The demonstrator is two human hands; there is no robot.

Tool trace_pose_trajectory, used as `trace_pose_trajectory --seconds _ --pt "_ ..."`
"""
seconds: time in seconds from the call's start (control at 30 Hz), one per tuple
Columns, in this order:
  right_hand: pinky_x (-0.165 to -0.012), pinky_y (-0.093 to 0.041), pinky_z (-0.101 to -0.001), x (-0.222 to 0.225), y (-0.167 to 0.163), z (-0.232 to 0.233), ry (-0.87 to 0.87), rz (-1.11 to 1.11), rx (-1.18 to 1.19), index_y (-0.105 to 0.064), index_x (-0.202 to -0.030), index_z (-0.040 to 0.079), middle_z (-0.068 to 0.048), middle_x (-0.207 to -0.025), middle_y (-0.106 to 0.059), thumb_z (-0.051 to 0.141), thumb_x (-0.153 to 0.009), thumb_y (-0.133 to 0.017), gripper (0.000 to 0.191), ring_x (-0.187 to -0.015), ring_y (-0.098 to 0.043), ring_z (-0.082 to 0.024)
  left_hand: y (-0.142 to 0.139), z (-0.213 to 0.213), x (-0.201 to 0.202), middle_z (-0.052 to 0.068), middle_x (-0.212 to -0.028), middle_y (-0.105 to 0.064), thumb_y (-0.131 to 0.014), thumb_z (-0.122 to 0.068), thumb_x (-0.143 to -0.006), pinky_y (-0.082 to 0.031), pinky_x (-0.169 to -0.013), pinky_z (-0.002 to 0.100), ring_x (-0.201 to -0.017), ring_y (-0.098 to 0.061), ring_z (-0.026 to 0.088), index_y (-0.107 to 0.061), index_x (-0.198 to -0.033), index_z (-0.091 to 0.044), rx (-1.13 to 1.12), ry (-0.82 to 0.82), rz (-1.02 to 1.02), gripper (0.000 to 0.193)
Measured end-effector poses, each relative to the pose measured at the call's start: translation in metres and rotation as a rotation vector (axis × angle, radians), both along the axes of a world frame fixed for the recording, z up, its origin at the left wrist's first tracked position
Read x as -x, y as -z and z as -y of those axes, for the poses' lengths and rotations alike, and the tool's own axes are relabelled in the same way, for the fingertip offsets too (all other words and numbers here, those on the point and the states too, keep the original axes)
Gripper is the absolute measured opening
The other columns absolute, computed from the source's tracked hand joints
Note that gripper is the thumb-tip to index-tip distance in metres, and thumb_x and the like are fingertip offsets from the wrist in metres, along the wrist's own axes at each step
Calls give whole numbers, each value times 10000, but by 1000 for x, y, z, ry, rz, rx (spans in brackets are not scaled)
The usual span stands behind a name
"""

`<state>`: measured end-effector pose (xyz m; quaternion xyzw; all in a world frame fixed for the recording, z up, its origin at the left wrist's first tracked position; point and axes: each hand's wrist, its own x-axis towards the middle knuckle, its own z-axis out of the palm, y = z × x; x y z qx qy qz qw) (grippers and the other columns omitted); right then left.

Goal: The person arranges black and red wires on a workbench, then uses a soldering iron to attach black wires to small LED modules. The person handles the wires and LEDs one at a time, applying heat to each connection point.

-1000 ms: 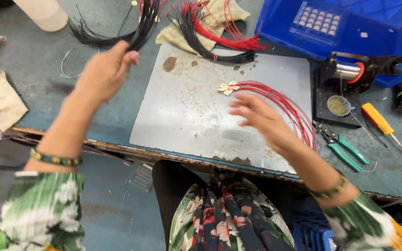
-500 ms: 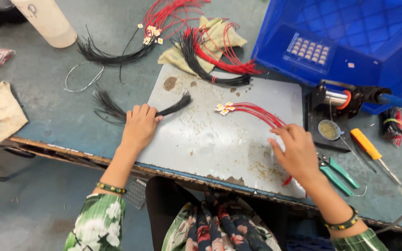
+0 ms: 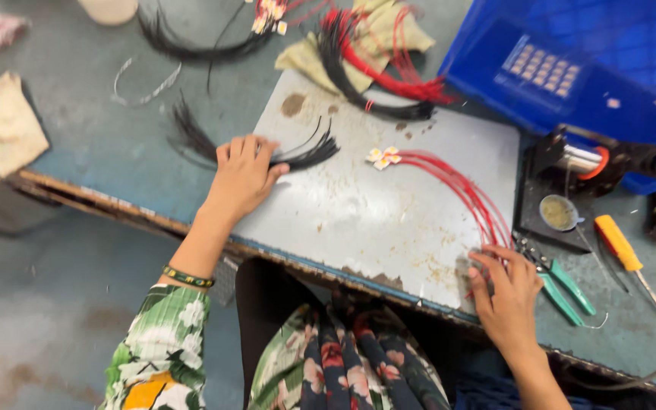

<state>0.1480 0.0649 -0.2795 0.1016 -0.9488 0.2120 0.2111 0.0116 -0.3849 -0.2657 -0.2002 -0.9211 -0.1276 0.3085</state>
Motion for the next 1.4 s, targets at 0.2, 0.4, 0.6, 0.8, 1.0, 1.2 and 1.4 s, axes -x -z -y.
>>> trace_pose_trajectory --seconds 0.2,0.4,0.6,0.8,1.0,1.2,1.4 --pt "-1122 -382 -407 -4 3 -9 13 -91 184 -715 -1131 110 -51 -1269 -663 219 -1103 -578 178 -1249 -525 -270 0 -69 -86 71 -713 -579 -533 -187 -1048 -487 -682 371 -681 -604 259 -728 -890 -87 -721 185 297 270" --pt "-1092 -443 -373 -8 0 -11 -1 -79 334 -702 -1111 64 -86 -1209 -690 195 -1134 -562 194 -1204 -583 -272 57 -158 -193 35 -787 -669 -807 -302 -871 -505 -610 350 -690 -676 227 -669 -815 -114 -581 672 868 240" --pt "-1096 -450 -392 -11 6 -11 -2 -93 230 -707 -1129 56 -98 -1167 -688 176 -1084 -661 136 -1220 -585 -292 148 -150 -146 239 -1064 -680 -746 -300 -795 -442 -921 624 -1067 -591 465 -693 -1127 -14 -325 199 561 441" --pt "-1082 -470 -383 -11 3 -7 38 -96 259 -705 -1127 60 -92 -1165 -691 157 -1061 -696 117 -1167 -602 -271 164 -160 -113 199 -1348 -628 -611 -334 -934 -386 -1053 576 -1232 -580 429 -666 -1296 -74 9 185 526 449" --pt "-1071 -479 -377 -1 3 -6 81 -45 285 -701 -1108 48 -99 -1198 -690 147 -1023 -715 131 -1204 -611 -272 166 -163 -85 181 -1331 -621 -641 -330 -883 -401 -1034 563 -1233 -572 404 -660 -1296 -104 212 192 919 472" --pt "-1097 -487 -356 8 5 -6 84 2 289 -698 -1142 40 -105 -1153 -685 133 -1036 -710 142 -1181 -631 -245 184 -151 -62 178 -1309 -635 -638 -320 -887 -418 -1018 549 -1214 -587 397 -664 -1281 -99 202 147 925 452" --pt "-1111 -481 -344 12 7 -6 96 28 314 -696 -1104 26 -106 -1176 -685 124 -1046 -712 115 -1183 -625 -227 203 -145 -54 176 -1286 -649 -636 -310 -891 -436 -1001 534 -1196 -601 390 -669 -1265 -95 193 124 939 433"
